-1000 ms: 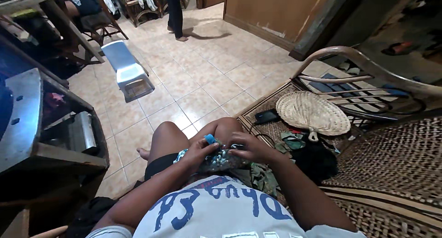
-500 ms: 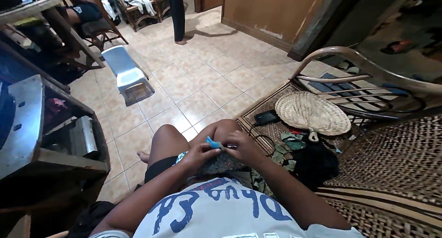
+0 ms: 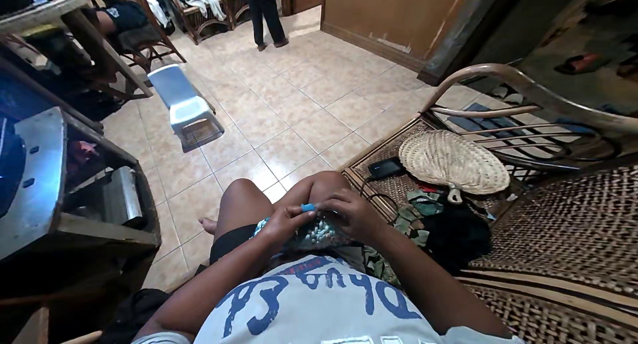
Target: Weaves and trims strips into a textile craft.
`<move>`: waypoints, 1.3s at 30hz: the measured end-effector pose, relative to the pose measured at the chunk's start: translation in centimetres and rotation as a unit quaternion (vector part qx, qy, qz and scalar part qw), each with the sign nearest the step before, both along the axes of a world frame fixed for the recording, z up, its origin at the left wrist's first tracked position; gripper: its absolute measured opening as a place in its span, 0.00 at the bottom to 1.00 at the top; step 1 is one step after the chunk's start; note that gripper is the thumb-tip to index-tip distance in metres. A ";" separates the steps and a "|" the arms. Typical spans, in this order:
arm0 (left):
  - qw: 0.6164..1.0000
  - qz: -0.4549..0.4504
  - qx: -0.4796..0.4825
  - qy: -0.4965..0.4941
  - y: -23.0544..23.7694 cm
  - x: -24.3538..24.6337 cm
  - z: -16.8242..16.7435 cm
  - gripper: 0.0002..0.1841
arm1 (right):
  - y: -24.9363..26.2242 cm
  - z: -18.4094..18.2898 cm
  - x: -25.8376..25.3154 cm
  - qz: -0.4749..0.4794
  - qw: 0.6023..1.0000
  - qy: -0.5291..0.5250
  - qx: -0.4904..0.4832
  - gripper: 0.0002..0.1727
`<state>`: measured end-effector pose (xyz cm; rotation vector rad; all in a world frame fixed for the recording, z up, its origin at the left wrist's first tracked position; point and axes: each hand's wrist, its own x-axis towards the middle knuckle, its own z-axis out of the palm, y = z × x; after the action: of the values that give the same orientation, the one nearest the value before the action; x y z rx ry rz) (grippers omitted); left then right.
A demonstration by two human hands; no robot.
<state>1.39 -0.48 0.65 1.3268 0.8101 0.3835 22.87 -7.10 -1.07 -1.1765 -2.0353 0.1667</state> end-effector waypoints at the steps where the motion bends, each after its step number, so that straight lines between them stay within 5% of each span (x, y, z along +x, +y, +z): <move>1: 1.000 0.006 -0.002 -0.002 0.0 0.0 0.0 0.11 | 0.2 -0.3 0.0 -0.013 0.999 -0.010 0.035 0.09; 6: 0.998 0.045 0.004 -0.053 -0.2 -0.2 0.0 0.13 | -0.1 0.0 0.2 -0.034 0.997 -0.023 0.069 0.09; 13: 0.988 0.077 0.016 -0.130 -0.1 -0.9 0.9 0.12 | 0.5 1.4 0.4 0.029 0.972 0.085 -0.219 0.17; 19: 0.973 0.157 0.000 -0.169 1.7 -2.3 3.8 0.09 | 1.3 1.8 -0.4 0.099 0.980 0.035 -0.168 0.18; 22: 0.981 0.171 0.027 -0.088 4.9 -4.1 1.9 0.17 | 0.9 1.6 -0.7 0.073 0.984 0.020 -0.160 0.18; 24: 0.973 0.177 0.136 0.061 7.5 -5.7 -0.7 0.28 | 0.6 1.2 -0.8 0.057 0.988 0.030 -0.143 0.17; 26: 0.923 0.178 0.285 0.186 9.0 -7.0 -2.8 0.33 | 0.6 0.9 -0.9 0.051 0.990 0.038 -0.123 0.17; 29: 0.886 0.066 0.428 0.164 6.4 -5.3 -0.7 0.25 | 0.7 0.7 -1.1 0.043 0.994 0.035 -0.093 0.17; 33: 0.948 -0.154 0.280 0.019 1.2 -1.0 2.5 0.32 | 0.5 0.9 -1.1 0.027 0.994 0.035 -0.101 0.18; 39: 0.950 -0.162 0.266 0.035 0.6 0.1 0.9 0.22 | 0.0 0.6 -0.4 0.012 0.990 0.083 -0.111 0.19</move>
<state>1.45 0.14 1.53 1.9556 0.5446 0.3045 22.42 -7.14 -0.49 -1.2293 -1.9197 0.4976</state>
